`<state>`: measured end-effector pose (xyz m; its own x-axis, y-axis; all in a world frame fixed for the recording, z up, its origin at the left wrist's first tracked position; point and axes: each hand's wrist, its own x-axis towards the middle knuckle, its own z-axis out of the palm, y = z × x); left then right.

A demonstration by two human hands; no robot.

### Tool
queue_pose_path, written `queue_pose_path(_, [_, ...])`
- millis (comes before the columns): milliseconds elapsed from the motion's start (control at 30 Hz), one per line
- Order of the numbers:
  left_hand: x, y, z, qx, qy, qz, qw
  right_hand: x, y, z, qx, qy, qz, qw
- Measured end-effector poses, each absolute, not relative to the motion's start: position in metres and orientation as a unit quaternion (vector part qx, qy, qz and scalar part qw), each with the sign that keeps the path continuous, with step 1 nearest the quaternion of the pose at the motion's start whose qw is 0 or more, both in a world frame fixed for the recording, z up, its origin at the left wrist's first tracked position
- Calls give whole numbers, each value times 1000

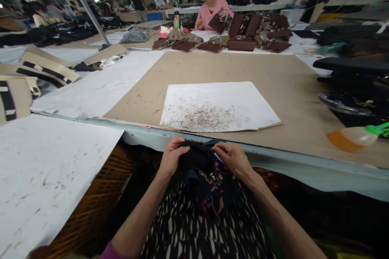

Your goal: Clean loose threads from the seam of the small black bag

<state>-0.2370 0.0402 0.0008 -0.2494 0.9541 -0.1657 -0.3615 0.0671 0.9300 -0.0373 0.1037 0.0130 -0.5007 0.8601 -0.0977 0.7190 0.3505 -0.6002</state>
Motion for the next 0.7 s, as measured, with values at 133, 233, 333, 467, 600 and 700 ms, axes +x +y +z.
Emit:
queue_pose_path(133, [-256,41,19,301,500,692,425,-42,96,-1,-429,-899,78,-40])
queue_pose_path(233, [-257,42,17,220,501,692,471,-42,91,-10,-407,-907,59,-87])
queue_pose_path(333, [-238,40,-3,98,506,633,578,-36,85,-14,-428,-899,71,-61])
queue_pose_path(467, [-212,29,-34,-37,503,606,616,-24,72,-10,-492,-851,145,113])
queue_pose_path(600, [-212,17,-47,-120,486,594,630,-18,53,3,-583,-701,315,264])
queue_pose_path(700, [-219,6,-47,-178,439,590,654,-27,38,15,-584,-649,429,232])
